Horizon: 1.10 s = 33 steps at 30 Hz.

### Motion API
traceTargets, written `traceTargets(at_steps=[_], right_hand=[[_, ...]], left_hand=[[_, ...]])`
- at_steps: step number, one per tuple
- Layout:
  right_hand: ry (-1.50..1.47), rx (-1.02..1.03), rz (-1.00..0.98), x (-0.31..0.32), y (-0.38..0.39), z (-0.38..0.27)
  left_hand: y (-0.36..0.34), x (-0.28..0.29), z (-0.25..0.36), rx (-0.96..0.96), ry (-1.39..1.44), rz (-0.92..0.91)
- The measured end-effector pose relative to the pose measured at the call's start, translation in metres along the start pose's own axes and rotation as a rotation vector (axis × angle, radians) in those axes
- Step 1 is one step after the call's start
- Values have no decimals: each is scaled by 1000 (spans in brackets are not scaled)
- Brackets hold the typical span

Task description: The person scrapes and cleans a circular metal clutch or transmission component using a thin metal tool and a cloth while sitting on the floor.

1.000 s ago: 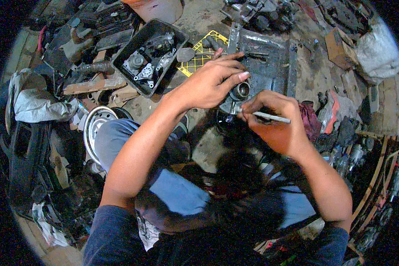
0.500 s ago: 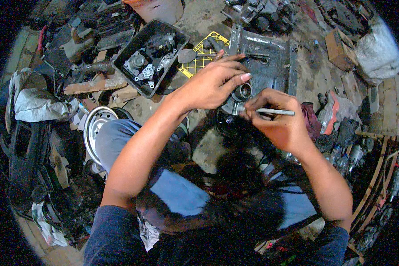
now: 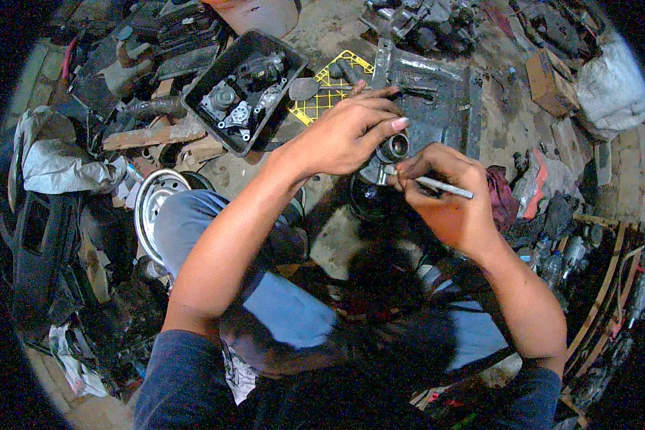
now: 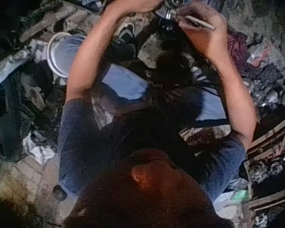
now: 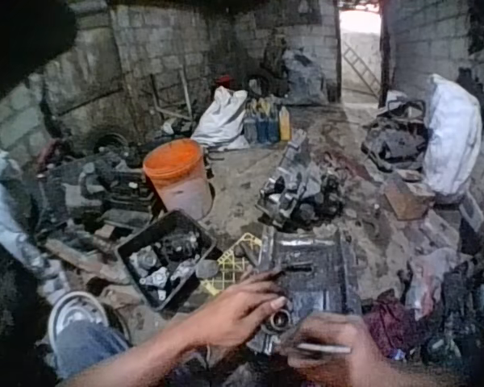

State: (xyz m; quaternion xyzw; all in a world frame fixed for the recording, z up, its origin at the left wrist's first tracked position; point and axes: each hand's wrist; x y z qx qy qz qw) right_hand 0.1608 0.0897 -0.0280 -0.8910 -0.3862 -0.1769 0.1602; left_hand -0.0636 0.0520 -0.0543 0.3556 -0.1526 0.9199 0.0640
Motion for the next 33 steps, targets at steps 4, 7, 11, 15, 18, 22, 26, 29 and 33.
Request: traceTargets(at_steps=[4, 7, 11, 15, 18, 22, 26, 29, 33], right_hand=[[-15, -21, -4, 0, 0, 1], [-45, -20, 53, -6, 4, 3], [5, -22, 16, 0, -1, -2], [-10, -1, 34, -4, 2, 3], [3, 69, 31, -7, 4, 4], [-6, 30, 33, -7, 4, 5], [-70, 12, -15, -6, 2, 2], [-17, -1, 41, -8, 3, 1], [-48, -85, -88, 2, 2, -10]], left_hand=[[1, 0, -2, -19, -18, 12], [0, -4, -5, -26, 1, 26], [-1, 1, -2, 6, 7, 8], [0, -2, -3, -31, -10, 64], [1, -4, -5, -39, 11, 86], [1, -3, -1, -10, 21, 89], [3, -4, -6, -24, 50, 77], [-3, -2, -8, -42, 40, 49], [0, 0, -7, -10, 51, 22]])
Point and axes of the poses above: each hand's wrist, its own y-axis away from the middle knuckle, its own x-axis out of the back of the hand, z = x × y, and after that the axes turned 1 degree about y, right-handed
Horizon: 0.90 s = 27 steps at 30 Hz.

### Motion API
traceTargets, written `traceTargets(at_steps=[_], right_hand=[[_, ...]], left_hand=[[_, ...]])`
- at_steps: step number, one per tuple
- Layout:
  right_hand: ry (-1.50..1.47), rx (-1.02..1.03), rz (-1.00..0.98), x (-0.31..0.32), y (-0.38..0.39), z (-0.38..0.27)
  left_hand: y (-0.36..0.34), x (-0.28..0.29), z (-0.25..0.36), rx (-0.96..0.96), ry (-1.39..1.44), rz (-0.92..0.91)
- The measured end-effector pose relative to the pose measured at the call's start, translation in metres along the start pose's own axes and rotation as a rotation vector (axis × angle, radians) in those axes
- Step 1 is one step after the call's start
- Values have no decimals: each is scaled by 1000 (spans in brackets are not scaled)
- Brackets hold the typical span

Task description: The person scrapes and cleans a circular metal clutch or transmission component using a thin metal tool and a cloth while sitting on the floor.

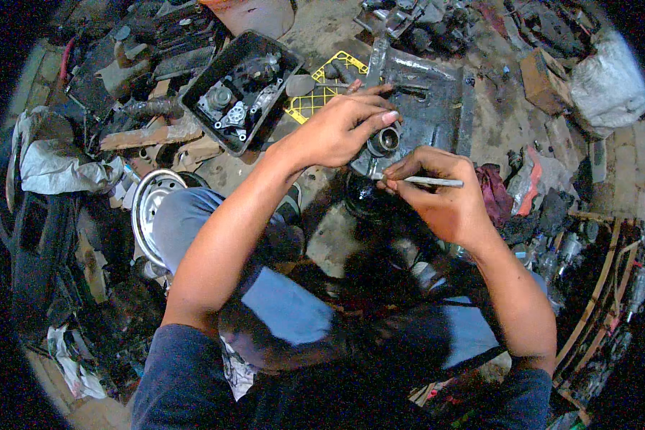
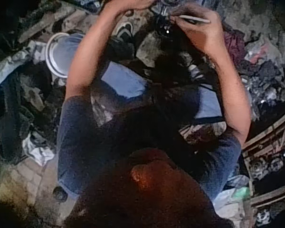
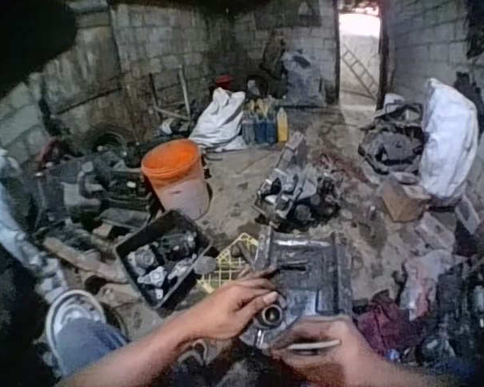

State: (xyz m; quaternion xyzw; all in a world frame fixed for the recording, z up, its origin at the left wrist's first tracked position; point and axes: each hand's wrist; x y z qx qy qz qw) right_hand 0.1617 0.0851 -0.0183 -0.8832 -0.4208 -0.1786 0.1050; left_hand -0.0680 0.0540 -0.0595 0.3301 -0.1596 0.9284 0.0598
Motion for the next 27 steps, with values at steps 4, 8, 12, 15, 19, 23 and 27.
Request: traceTargets(at_steps=[4, 8, 12, 15, 19, 23, 27], right_hand=[[-26, 64, 136, -3, 4, 5], [-55, 31, 197, -11, 6, 0], [-14, 13, 217, -17, 6, 4], [168, 196, 251, -19, 4, 6], [160, 139, 287, -27, 7, 5], [112, 97, 282, -30, 6, 11], [43, 109, 232, -28, 8, 11]], left_hand=[[-2, 2, -3, -7, 35, -10], [-1, 0, -8, 11, 117, -32], [-1, -2, -13, 13, 223, -12], [0, -4, -18, -5, 262, 12], [-1, -5, -16, -13, 286, 16], [2, -7, -15, 33, 347, 28], [2, -10, -17, 14, 332, 47]])
Point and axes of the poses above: each hand's wrist, its own y-axis away from the middle knuckle, its own x-axis out of the back of the hand, z = x × y, and after that the axes turned 1 degree about y, right-handed
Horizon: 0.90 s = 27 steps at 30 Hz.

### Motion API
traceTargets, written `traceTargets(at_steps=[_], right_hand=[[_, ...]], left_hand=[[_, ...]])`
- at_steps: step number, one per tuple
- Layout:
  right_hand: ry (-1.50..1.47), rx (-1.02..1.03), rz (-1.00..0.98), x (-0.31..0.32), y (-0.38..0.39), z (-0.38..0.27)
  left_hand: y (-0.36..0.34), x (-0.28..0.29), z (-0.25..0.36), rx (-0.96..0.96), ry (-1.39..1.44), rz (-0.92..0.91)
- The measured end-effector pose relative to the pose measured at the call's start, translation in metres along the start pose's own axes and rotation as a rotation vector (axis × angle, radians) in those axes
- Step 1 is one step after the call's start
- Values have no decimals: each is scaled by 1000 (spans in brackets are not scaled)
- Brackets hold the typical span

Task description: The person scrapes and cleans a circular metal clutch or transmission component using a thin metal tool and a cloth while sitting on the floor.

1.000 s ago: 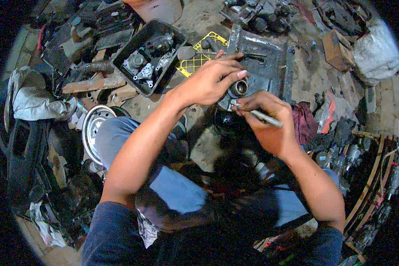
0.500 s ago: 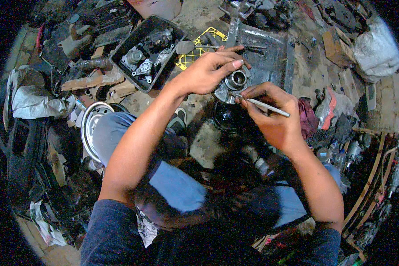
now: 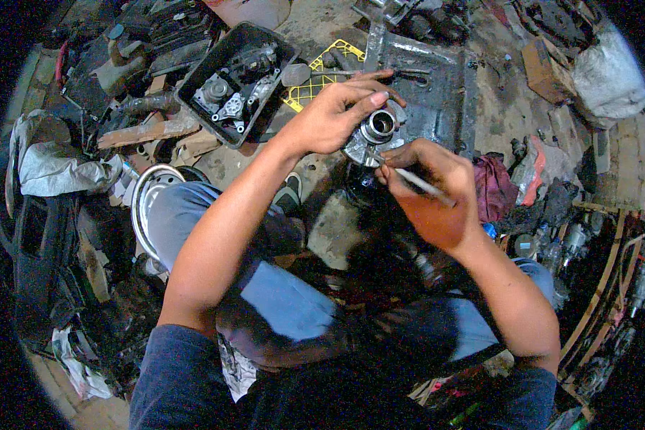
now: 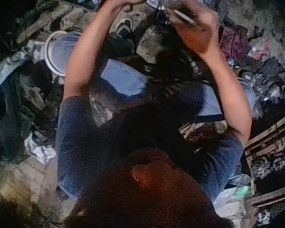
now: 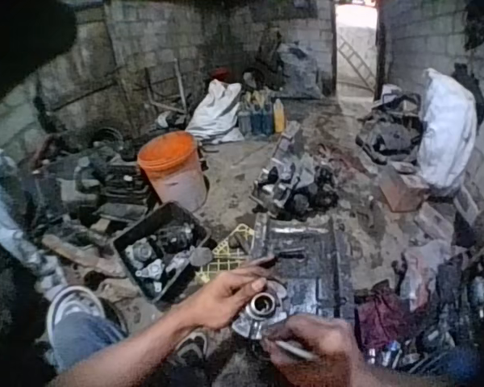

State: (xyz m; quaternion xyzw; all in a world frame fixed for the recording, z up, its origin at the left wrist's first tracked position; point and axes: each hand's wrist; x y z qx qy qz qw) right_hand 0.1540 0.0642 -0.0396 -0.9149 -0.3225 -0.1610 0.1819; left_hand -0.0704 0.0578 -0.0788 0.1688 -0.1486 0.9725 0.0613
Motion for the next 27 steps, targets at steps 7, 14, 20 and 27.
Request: traceTargets(at_steps=[7, 14, 20, 27], right_hand=[[37, 95, 2, -1, 2, -2], [78, 92, 28, -3, 8, -7], [174, 79, 88, -8, 8, -11], [171, -7, 143, -12, 3, -13]], left_hand=[[0, -3, 2, -7, 17, 18], [-2, -2, 0, -37, -12, -6], [-3, -4, 3, -11, -41, 18], [-3, -6, 2, -25, -45, 38]])
Point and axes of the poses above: each hand's wrist, its own y-axis away from the middle knuckle, its own x-axis out of the back of the hand, z = x × y, and after that the axes turned 1 degree about y, right-handed
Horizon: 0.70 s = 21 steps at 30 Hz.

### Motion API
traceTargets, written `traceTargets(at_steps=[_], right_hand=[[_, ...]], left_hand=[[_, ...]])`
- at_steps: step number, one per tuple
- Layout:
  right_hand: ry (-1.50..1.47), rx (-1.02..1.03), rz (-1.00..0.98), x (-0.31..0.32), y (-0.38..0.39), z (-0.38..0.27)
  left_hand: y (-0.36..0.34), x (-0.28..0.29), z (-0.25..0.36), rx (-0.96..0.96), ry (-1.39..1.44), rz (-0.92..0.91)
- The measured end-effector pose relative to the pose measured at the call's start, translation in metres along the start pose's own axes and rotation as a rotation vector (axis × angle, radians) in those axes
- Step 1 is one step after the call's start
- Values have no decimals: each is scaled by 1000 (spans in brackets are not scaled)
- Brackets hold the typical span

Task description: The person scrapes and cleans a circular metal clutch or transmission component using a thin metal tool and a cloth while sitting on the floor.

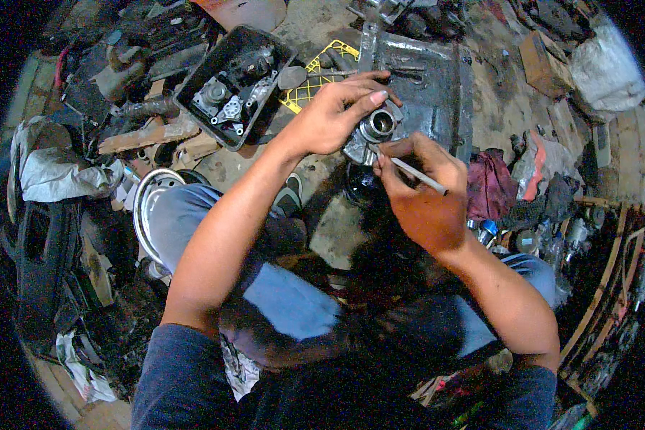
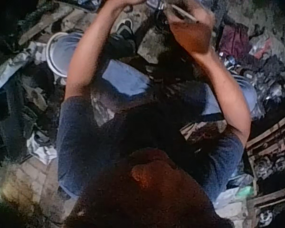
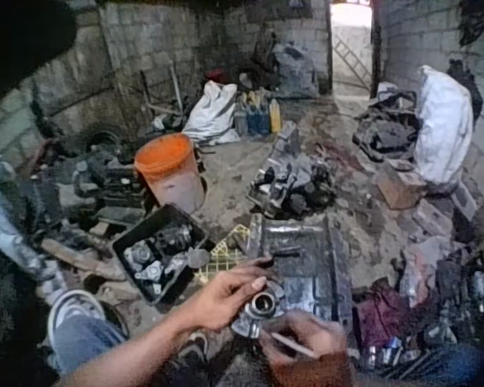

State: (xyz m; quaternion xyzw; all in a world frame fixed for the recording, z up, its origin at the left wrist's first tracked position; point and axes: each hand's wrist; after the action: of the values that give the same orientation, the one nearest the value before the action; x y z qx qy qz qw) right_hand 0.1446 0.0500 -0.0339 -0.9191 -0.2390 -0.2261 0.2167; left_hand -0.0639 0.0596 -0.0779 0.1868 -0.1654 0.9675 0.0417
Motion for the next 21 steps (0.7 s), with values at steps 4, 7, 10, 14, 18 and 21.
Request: traceTargets(at_steps=[4, 7, 10, 14, 18, 21], right_hand=[[15, 39, 1, -3, 19, -5], [-30, -12, 35, -5, 8, 0], [22, 21, 22, -4, 7, -4], [-106, -16, 25, -6, 15, -2], [-98, -34, 28, -7, 7, 1], [6, -2, -50, 0, 19, -5]], left_hand=[[1, -2, 1, 26, 10, 18], [0, 0, 2, 51, 24, 8], [1, -1, 4, 42, 15, 14], [3, -2, 1, 24, 12, 20], [0, -4, 3, 34, 4, 50], [1, -3, 4, 43, -6, 34]])
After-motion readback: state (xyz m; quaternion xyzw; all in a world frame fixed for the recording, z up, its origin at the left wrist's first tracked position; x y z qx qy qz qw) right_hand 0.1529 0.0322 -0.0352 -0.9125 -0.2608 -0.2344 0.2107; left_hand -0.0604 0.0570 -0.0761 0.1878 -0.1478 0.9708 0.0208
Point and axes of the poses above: each hand's wrist, its own y-axis away from the middle knuckle, its own x-axis out of the back of the hand, z = x × y, and after that the axes turned 1 degree about y, right-handed
